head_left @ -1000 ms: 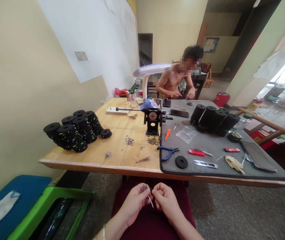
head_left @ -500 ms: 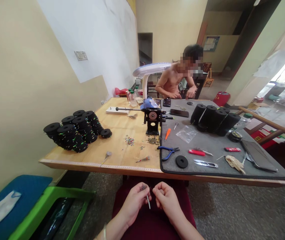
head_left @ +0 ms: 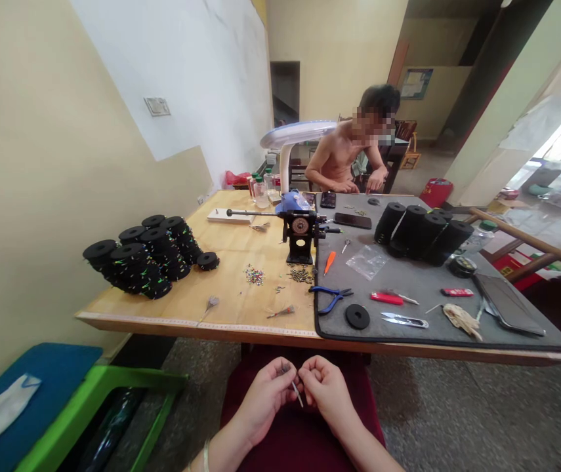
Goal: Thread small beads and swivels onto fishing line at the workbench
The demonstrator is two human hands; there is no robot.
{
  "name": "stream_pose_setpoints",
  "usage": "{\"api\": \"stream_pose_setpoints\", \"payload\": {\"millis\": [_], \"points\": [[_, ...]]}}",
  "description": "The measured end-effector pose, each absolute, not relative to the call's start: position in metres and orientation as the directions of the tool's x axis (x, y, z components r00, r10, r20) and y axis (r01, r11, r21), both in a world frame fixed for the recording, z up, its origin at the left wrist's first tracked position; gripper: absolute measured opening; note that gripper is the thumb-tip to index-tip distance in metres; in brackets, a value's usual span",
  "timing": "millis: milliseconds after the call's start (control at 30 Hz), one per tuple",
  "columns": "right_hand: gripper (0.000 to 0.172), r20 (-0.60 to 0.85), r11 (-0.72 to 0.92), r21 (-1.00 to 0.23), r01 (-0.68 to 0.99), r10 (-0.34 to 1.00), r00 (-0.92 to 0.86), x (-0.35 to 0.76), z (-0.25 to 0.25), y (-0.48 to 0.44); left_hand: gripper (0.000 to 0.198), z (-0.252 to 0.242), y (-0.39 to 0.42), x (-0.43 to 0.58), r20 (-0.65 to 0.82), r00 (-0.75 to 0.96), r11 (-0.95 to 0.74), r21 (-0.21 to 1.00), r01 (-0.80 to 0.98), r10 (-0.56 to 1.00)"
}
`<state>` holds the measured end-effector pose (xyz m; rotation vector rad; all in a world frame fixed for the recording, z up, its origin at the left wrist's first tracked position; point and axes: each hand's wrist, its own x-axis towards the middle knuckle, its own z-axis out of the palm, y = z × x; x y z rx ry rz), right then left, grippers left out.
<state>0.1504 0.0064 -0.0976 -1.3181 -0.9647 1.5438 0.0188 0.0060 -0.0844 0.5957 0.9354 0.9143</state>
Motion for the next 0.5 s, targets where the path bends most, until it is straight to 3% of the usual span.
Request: {"api": "stream_pose_setpoints", "payload": {"millis": [500], "points": [[0.029, -0.322, -0.332, -0.940, -0.081, 0.940, -0.111, 0.1492, -0.1003, 0.0061, 0.033, -0.0907, 0.0076, 0.0223, -0.442, 0.235, 0.501, 0.755, -0.422, 0.865]]}}
